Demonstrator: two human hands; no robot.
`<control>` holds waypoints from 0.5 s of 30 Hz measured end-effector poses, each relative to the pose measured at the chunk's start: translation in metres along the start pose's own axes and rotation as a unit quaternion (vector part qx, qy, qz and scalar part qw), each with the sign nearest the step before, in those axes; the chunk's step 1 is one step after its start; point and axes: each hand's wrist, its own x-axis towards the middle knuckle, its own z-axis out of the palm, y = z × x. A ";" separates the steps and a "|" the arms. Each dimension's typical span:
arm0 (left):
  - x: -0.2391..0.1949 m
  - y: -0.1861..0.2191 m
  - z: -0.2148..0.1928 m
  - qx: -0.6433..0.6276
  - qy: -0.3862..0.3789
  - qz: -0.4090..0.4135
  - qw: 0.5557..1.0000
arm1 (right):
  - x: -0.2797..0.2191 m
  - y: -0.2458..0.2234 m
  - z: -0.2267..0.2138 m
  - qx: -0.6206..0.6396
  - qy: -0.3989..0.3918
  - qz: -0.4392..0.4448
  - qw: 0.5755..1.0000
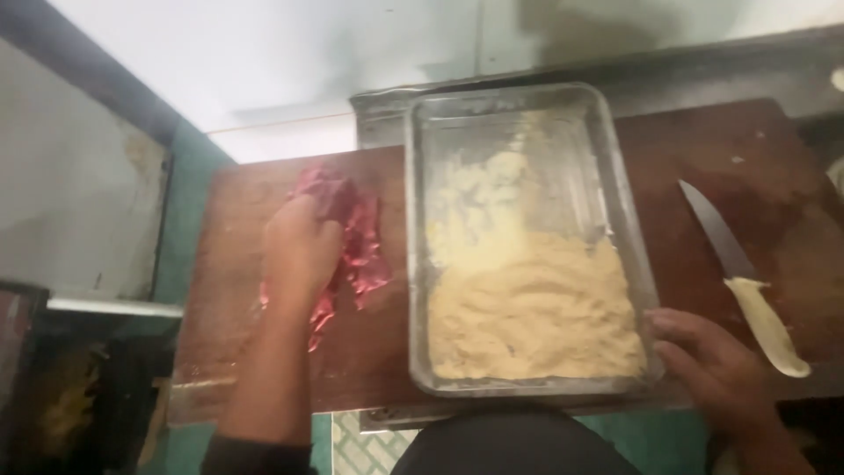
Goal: Breading slices of raw meat in a tray of breadcrumbs for preparation.
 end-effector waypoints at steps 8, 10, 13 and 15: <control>-0.027 0.078 0.027 -0.207 -0.038 0.088 0.974 | 0.021 -0.044 -0.014 0.019 -0.034 -0.036 0.999; -0.048 0.086 0.058 -0.183 -0.008 0.323 0.929 | 0.029 -0.049 -0.014 0.031 -0.055 -0.022 0.998; -0.083 0.086 0.108 0.138 -0.321 0.312 0.883 | 0.049 -0.035 -0.006 -0.013 -0.108 -0.094 0.990; -0.091 0.047 0.157 0.006 -0.176 0.369 0.912 | 0.070 -0.011 0.002 -0.073 -0.089 -0.236 0.965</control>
